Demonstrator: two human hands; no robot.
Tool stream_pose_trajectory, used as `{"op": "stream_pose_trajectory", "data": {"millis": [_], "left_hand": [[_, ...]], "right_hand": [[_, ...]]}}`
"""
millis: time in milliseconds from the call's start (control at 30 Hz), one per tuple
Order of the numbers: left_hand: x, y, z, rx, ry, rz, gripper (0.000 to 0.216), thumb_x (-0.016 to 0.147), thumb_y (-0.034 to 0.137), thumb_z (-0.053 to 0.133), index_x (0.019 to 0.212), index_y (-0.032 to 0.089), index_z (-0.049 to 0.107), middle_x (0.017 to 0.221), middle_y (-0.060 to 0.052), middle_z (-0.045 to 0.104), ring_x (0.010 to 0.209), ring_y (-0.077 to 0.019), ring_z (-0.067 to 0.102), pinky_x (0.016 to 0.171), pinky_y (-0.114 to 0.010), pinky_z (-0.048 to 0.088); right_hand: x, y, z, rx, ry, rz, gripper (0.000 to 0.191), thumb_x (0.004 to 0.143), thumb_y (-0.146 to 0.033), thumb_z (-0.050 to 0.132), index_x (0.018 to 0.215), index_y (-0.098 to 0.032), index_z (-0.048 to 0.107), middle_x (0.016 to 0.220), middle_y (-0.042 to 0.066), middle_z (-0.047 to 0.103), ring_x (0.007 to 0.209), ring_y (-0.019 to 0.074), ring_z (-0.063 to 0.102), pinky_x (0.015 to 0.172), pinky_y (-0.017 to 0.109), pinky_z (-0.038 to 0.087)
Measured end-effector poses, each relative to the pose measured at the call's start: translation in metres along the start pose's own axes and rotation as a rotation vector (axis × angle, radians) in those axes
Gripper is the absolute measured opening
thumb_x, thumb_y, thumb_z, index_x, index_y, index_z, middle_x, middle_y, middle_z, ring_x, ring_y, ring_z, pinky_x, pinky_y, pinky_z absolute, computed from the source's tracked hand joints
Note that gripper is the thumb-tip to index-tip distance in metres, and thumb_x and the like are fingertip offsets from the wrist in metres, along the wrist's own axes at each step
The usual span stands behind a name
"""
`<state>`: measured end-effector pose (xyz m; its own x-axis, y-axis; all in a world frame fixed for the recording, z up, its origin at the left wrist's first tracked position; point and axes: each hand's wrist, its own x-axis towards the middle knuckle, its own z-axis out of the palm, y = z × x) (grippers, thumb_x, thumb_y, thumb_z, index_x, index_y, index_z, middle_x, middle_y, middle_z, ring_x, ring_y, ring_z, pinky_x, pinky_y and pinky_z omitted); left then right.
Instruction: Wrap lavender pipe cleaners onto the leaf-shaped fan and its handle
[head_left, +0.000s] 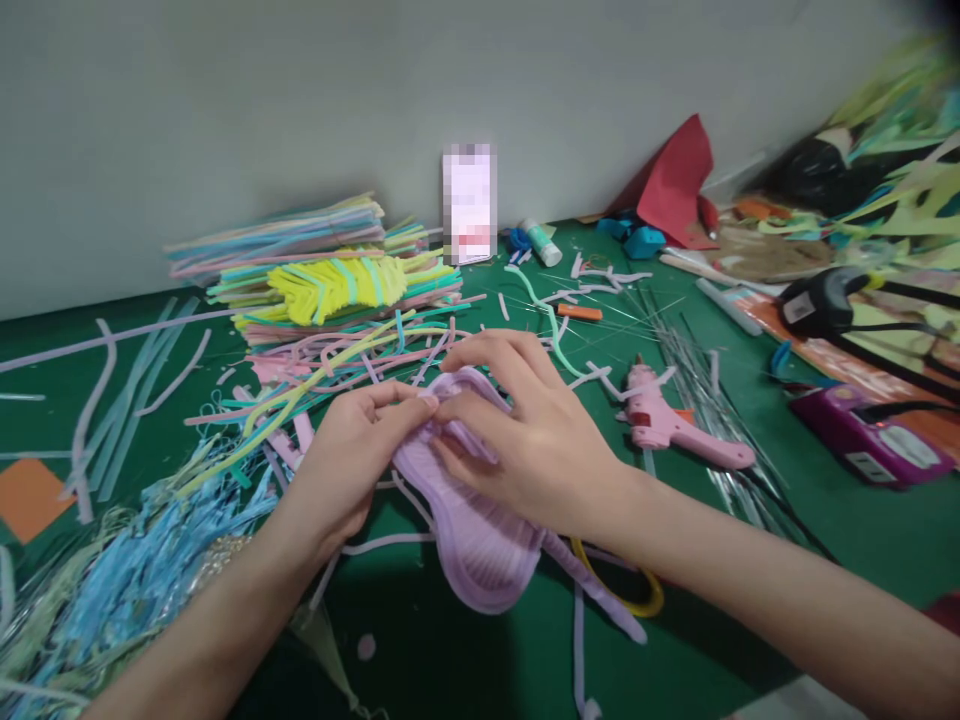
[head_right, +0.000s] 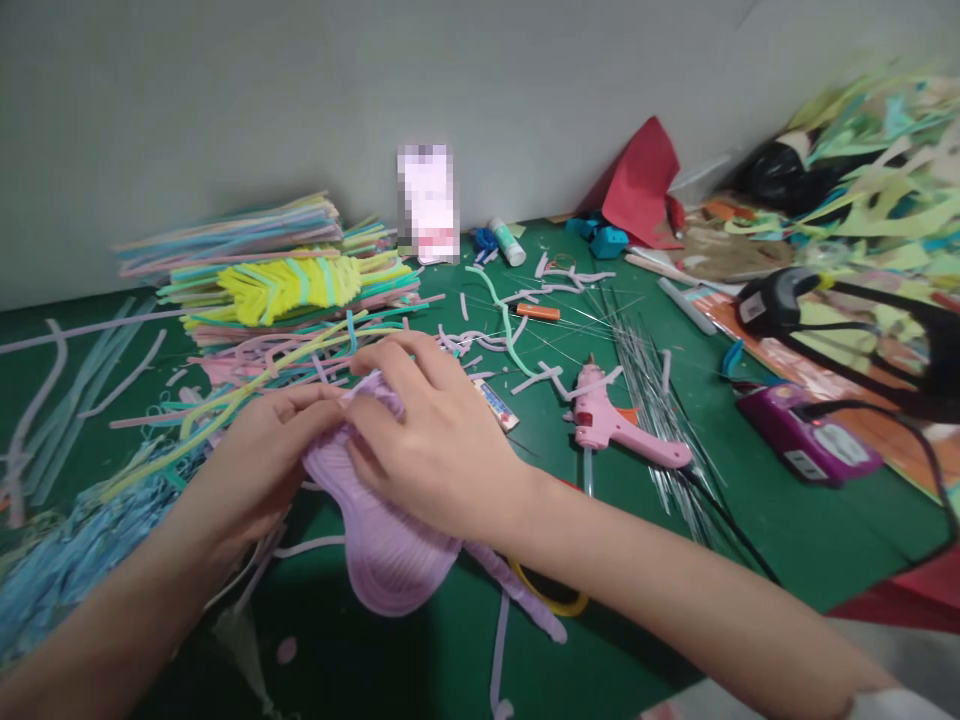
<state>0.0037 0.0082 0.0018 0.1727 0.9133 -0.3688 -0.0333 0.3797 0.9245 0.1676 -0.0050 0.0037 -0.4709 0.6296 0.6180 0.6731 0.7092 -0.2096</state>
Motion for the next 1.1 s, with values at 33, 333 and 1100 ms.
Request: {"op": "stream_pose_trajectory", "data": {"millis": [33, 333, 1100], "left_hand": [[0.0, 0.001, 0.0, 0.006, 0.002, -0.003, 0.017, 0.07, 0.029, 0.072, 0.075, 0.014, 0.066, 0.059, 0.003, 0.062, 0.051, -0.008, 0.051, 0.048, -0.018, 0.038], [-0.005, 0.003, 0.002, -0.002, -0.034, -0.038, 0.015, 0.067, 0.025, 0.069, 0.073, 0.013, 0.064, 0.066, -0.001, 0.065, 0.054, -0.0107, 0.056, 0.051, -0.02, 0.041], [0.009, -0.002, -0.01, 0.084, -0.157, -0.125, 0.027, 0.061, 0.022, 0.081, 0.087, 0.019, 0.074, 0.067, 0.001, 0.069, 0.058, -0.0113, 0.058, 0.054, -0.02, 0.042]], "right_hand": [[0.0, -0.001, 0.0, -0.004, 0.003, -0.003, 0.014, 0.087, -0.02, 0.052, 0.086, -0.015, 0.066, 0.11, 0.016, 0.06, 0.111, 0.0289, 0.048, 0.09, 0.05, 0.047], [-0.002, -0.019, 0.008, -0.039, 0.056, 0.03, 0.013, 0.086, -0.018, 0.054, 0.082, -0.013, 0.066, 0.105, 0.017, 0.061, 0.11, 0.0291, 0.048, 0.094, 0.047, 0.047], [-0.018, 0.043, -0.011, 0.094, -0.139, 0.012, 0.015, 0.088, -0.021, 0.057, 0.097, -0.022, 0.07, 0.106, 0.009, 0.061, 0.102, 0.0233, 0.051, 0.088, 0.044, 0.047]]}}
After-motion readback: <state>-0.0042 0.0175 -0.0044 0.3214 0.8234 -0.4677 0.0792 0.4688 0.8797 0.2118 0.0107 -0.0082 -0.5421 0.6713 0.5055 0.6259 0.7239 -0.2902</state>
